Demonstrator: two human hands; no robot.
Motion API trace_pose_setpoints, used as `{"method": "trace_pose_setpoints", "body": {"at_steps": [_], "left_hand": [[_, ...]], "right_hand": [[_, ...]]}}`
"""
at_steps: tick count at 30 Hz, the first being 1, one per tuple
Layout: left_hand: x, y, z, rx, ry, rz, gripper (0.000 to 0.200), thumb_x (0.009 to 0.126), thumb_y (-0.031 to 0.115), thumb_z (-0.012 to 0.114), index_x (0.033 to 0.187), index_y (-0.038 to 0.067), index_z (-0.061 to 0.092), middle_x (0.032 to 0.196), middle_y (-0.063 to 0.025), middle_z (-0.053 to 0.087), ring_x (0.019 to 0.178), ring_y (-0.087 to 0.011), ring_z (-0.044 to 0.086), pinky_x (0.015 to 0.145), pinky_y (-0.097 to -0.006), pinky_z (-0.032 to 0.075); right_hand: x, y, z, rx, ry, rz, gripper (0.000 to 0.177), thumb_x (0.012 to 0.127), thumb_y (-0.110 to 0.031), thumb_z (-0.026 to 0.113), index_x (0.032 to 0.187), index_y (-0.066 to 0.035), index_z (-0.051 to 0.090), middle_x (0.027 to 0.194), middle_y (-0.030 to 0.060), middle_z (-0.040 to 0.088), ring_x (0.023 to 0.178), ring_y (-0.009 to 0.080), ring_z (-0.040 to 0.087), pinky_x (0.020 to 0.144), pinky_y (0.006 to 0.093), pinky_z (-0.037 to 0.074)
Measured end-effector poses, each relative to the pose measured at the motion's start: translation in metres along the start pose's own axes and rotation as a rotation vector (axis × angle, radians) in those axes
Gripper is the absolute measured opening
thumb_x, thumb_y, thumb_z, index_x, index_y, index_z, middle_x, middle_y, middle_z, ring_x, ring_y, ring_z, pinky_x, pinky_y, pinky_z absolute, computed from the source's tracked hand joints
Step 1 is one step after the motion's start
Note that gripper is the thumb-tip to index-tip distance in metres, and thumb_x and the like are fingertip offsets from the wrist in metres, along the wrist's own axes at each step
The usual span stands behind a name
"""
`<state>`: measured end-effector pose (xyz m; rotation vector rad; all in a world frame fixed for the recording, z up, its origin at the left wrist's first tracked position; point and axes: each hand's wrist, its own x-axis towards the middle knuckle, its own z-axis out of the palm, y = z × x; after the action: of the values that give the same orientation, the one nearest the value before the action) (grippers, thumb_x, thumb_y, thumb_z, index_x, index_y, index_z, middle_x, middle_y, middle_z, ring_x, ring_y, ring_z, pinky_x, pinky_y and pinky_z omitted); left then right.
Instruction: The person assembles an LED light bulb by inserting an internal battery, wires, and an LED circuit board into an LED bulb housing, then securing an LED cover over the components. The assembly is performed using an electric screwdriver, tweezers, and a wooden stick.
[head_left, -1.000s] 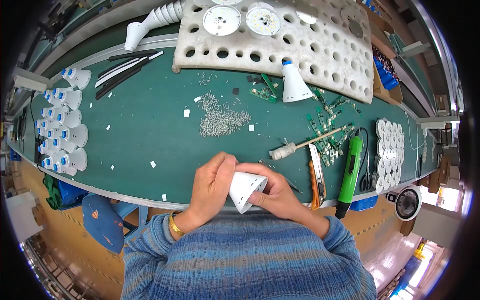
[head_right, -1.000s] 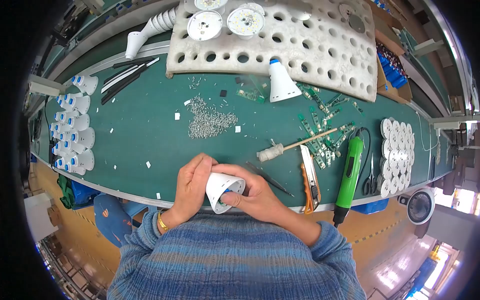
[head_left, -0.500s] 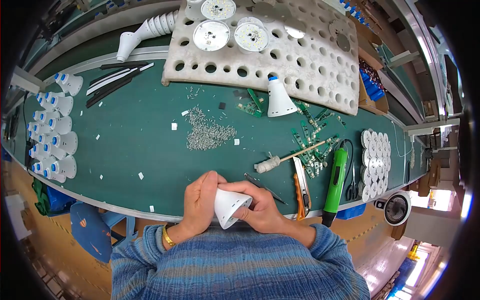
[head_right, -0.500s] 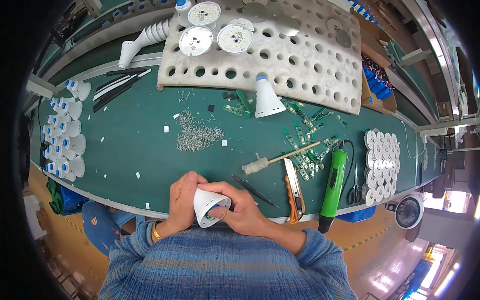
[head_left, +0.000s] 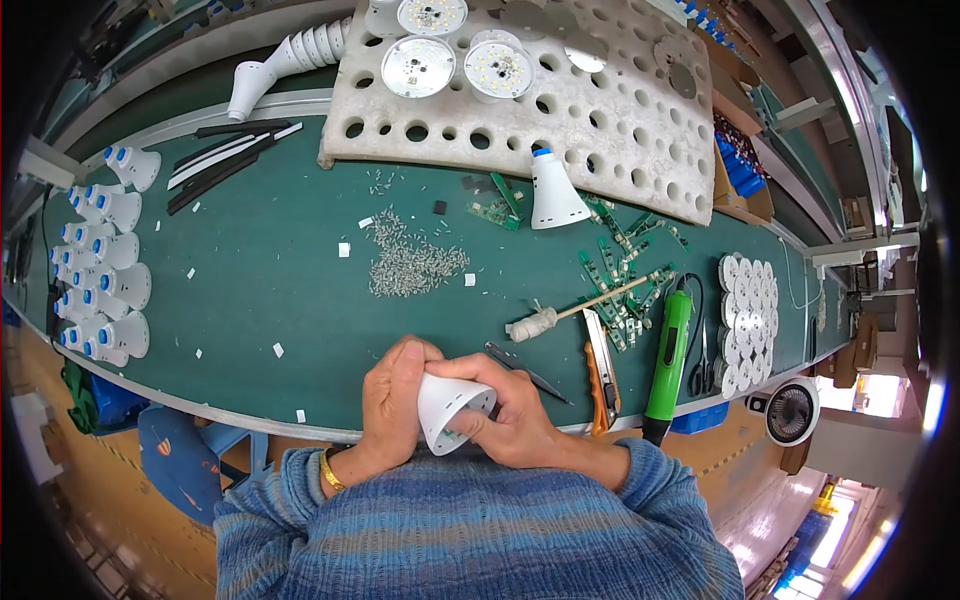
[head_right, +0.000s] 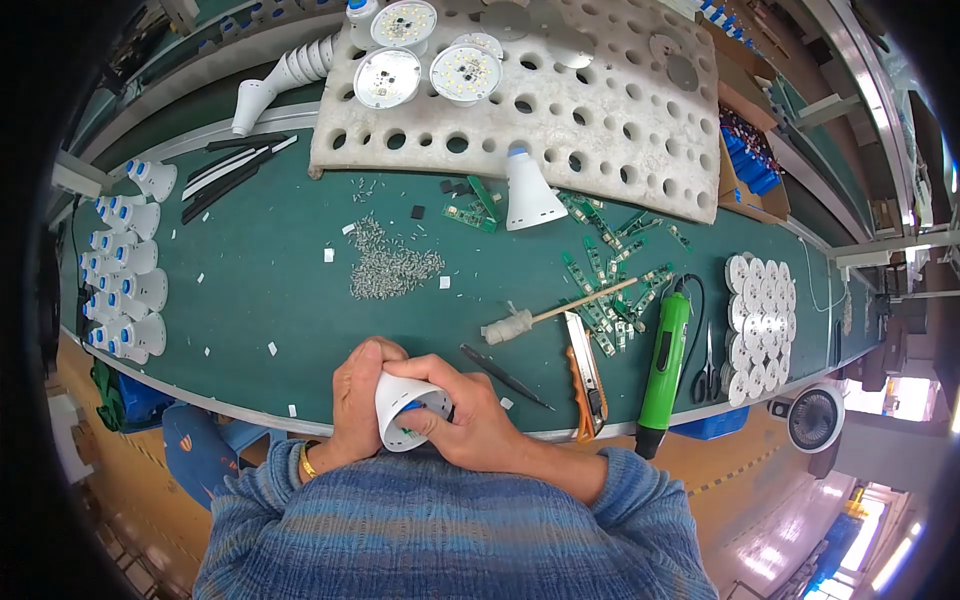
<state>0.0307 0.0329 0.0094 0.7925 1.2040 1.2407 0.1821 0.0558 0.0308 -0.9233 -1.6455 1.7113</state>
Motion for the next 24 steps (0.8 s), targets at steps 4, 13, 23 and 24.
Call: {"method": "trace_pose_setpoints", "body": {"at_steps": [4, 13, 23, 24], "left_hand": [[0.001, -0.003, -0.002, 0.061, -0.026, 0.057, 0.036, 0.099, 0.024, 0.038, 0.077, 0.0, 0.055, 0.078, -0.0047, 0.052, 0.071, -0.011, 0.047, 0.065, -0.0257, 0.04], [0.003, -0.002, 0.0, 0.04, -0.017, 0.093, 0.037, 0.099, 0.025, 0.038, 0.078, -0.001, 0.055, 0.08, -0.0053, 0.051, 0.073, -0.0122, 0.047, 0.069, -0.0267, 0.04], [0.01, 0.006, -0.009, 0.112, -0.083, -0.056, 0.038, 0.098, 0.028, 0.037, 0.08, -0.001, 0.055, 0.075, -0.0032, 0.053, 0.069, -0.0111, 0.047, 0.064, -0.0258, 0.039], [0.011, 0.004, -0.011, 0.274, -0.132, 0.092, 0.035, 0.097, 0.026, 0.039, 0.081, -0.001, 0.055, 0.075, -0.0029, 0.053, 0.07, -0.0104, 0.047, 0.064, -0.0256, 0.039]], "right_hand": [[0.001, 0.008, -0.004, 0.046, -0.028, -0.014, 0.046, 0.085, -0.029, 0.067, 0.119, -0.002, 0.052, 0.097, 0.0083, 0.065, 0.089, 0.0145, 0.063, 0.076, 0.0282, 0.048], [0.003, 0.002, -0.001, -0.041, 0.033, -0.062, 0.036, 0.085, -0.019, 0.065, 0.116, -0.005, 0.053, 0.093, 0.0091, 0.063, 0.084, 0.017, 0.063, 0.073, 0.0286, 0.047], [0.002, 0.001, -0.011, 0.209, -0.037, 0.254, 0.045, 0.086, -0.025, 0.067, 0.12, -0.002, 0.049, 0.107, 0.0052, 0.057, 0.095, 0.0094, 0.054, 0.081, 0.0254, 0.045], [0.001, 0.003, -0.01, 0.173, -0.042, 0.239, 0.044, 0.086, -0.025, 0.066, 0.12, -0.001, 0.049, 0.108, 0.0055, 0.057, 0.096, 0.0097, 0.053, 0.083, 0.0258, 0.044]]}}
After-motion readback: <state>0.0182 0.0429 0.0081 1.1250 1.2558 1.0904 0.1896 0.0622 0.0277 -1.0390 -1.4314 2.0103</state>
